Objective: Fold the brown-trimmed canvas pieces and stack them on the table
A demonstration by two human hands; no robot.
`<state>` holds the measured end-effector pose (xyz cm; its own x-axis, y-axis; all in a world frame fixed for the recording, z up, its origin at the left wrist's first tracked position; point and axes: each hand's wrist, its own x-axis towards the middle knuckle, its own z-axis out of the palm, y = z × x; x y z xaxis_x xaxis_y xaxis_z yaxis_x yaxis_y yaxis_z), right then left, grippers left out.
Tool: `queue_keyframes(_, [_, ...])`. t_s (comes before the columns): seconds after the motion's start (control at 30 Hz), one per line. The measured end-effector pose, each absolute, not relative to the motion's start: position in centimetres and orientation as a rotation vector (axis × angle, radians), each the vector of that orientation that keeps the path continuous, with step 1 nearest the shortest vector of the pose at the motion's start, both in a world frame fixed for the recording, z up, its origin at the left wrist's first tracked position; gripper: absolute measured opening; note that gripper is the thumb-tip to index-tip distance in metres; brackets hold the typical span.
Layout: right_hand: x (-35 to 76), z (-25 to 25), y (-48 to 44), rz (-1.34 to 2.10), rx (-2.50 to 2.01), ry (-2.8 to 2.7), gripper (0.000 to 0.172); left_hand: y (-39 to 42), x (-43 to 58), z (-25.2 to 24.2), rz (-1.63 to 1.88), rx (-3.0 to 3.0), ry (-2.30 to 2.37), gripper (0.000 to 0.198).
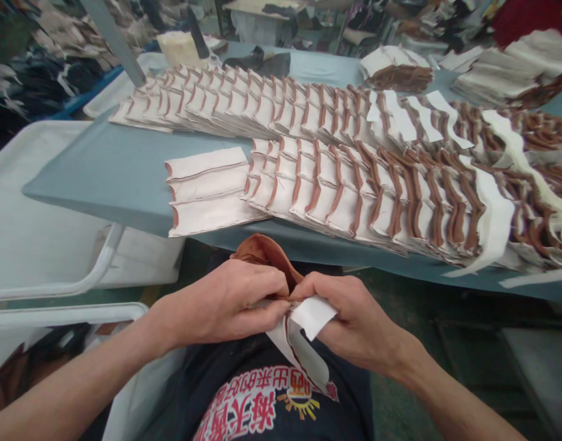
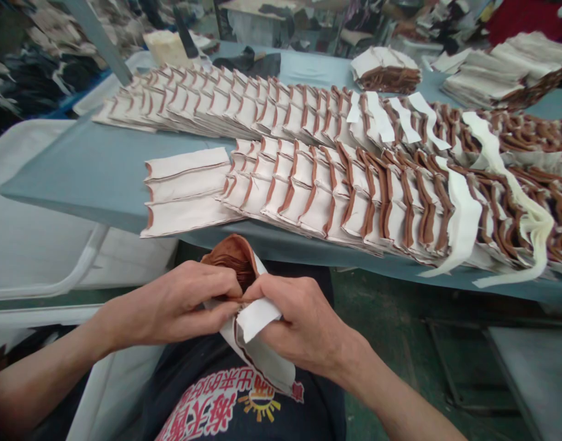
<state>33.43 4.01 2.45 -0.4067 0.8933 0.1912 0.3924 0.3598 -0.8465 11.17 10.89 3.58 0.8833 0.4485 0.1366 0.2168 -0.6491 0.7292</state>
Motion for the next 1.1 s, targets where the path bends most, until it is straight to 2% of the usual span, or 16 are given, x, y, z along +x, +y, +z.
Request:
queue_keyframes(0.1, [33.9,2.9,4.1,1.071,-1.065,-1.939,0.017,10.5,11.9,3.6,0.49,2.164,0.513,0.017])
queue_keyframes(0.2, [33.7,2.9,4.5,1.418,-0.985,-1.688,0.009,9.7,12.5,3.4,0.512,1.793,0.545,0.022])
queue_keyframes(0.23, [33.4,2.7,4.6,1.55,-0.926,-1.556,0.011,9.4,12.5,3.3,0.507,1.62,0.54,0.025])
queue_keyframes(0.3, [32.7,2.3,4.8,1.732,-0.827,-1.31,0.026,8.6,12.7,2.9,0.525,1.277,0.512,0.035])
queue_keyframes(0.37, [32.0,1.9,4.7,1.787,-0.781,-1.176,0.038,7.8,12.9,2.2,0.596,1.005,0.502,0.048])
queue_keyframes(0.5, [31.2,1.7,4.4,1.729,-0.766,-1.143,0.044,6.5,14.1,0.8,0.743,0.739,0.533,0.062])
queue_keyframes(0.63, [31.6,2.3,4.7,1.687,-0.815,-1.203,0.047,6.3,15.1,0.6,0.804,0.737,0.56,0.067])
queue_keyframes(0.83, [34.5,2.8,6.8,1.446,-0.972,-1.667,0.026,7.3,12.3,2.5,0.829,0.958,0.549,0.061])
queue_keyframes(0.93, [36.2,2.9,7.7,1.412,-1.074,-1.805,0.023,8.3,10.6,3.3,0.856,1.045,0.635,0.059])
queue_keyframes(1.1, [37.7,3.8,8.5,1.341,-1.263,-1.979,0.016,9.8,9.6,3.5,0.773,1.145,0.695,0.068])
